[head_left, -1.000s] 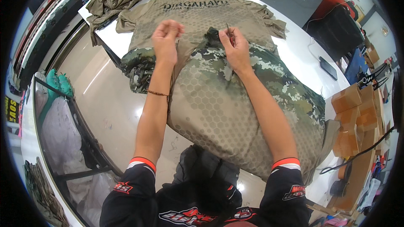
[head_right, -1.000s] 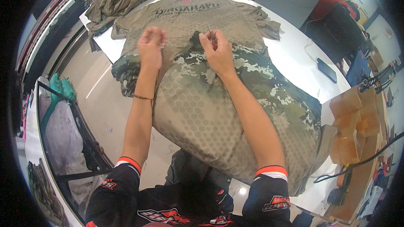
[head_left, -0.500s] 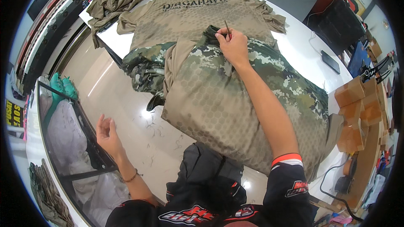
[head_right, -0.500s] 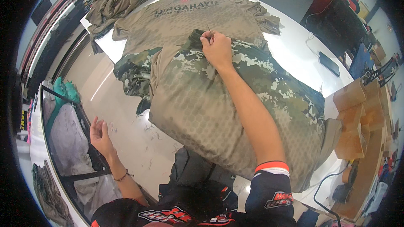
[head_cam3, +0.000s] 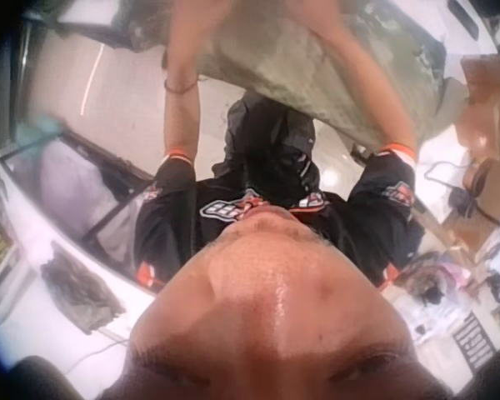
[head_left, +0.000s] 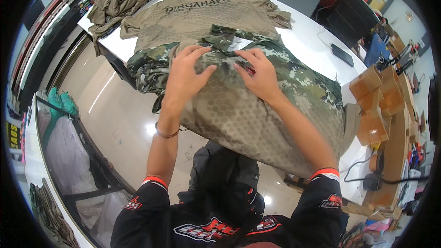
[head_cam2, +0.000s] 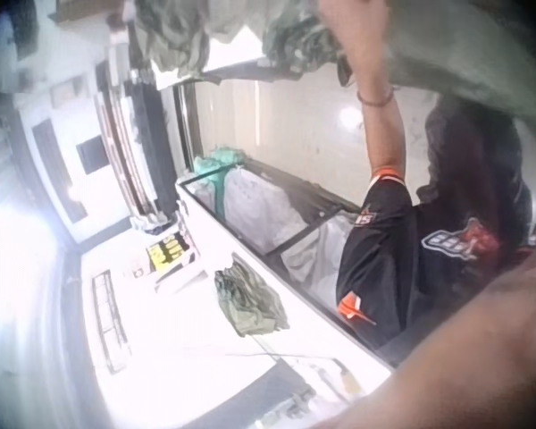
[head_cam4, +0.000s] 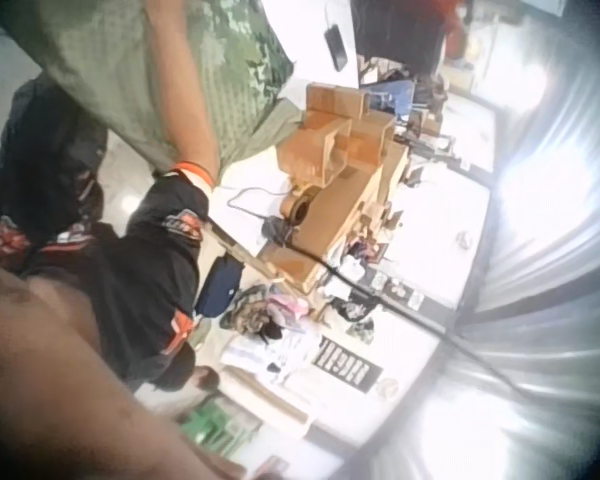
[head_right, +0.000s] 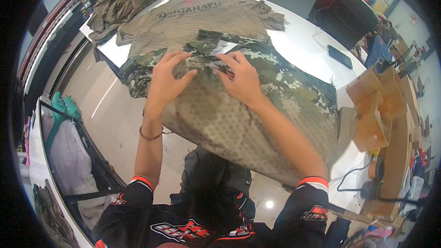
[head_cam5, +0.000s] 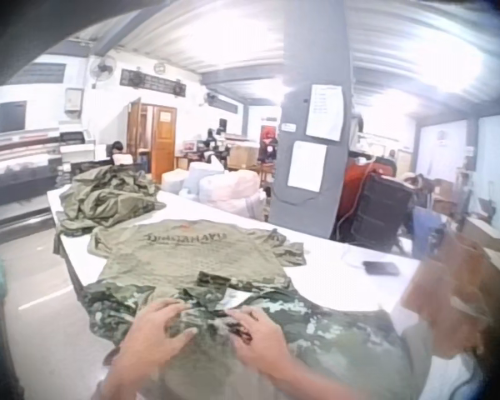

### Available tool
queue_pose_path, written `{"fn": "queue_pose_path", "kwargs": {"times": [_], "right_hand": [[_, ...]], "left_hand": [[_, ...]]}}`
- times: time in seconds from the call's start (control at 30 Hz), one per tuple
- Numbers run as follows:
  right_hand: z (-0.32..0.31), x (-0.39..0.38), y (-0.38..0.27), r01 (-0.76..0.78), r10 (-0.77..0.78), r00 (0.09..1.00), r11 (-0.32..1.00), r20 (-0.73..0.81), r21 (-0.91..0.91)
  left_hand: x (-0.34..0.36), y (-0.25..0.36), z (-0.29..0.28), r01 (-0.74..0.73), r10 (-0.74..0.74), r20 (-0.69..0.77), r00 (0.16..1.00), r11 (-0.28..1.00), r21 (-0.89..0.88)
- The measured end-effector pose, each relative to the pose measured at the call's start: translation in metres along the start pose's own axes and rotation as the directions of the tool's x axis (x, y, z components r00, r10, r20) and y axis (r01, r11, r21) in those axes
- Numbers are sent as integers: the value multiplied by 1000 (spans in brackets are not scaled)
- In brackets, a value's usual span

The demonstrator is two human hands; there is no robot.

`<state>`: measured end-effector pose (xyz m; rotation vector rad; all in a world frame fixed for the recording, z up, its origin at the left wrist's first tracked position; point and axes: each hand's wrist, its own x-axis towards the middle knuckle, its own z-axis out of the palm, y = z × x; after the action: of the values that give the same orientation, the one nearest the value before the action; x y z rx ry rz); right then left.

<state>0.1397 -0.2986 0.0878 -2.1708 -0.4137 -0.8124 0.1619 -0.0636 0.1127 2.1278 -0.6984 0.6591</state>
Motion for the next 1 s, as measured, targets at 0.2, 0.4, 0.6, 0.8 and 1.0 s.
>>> {"fn": "queue_pose_path", "kwargs": {"times": [0.2,0.4,0.6,0.8,1.0], "right_hand": [[-131,-48,-27,-413,455,864,885,213,-218],[-281,-152,23,-687,629,726,641,-278,-344],[-306,-223,-17,-858,781,428,193,-455,-476],[-300,-271,-34,-808,662,444,5,-604,-589],[-295,-276,-28,-718,609,527,-53,-592,-694]], "left_hand": [[-95,-33,-34,306,-342,-296,892,938,-160],[-227,-81,-25,761,-872,144,469,315,-567],[-203,-59,6,584,-591,469,656,5,-811],[-176,-62,12,492,-666,470,579,-174,-853],[-172,-36,-1,495,-776,249,580,92,-864]]}}
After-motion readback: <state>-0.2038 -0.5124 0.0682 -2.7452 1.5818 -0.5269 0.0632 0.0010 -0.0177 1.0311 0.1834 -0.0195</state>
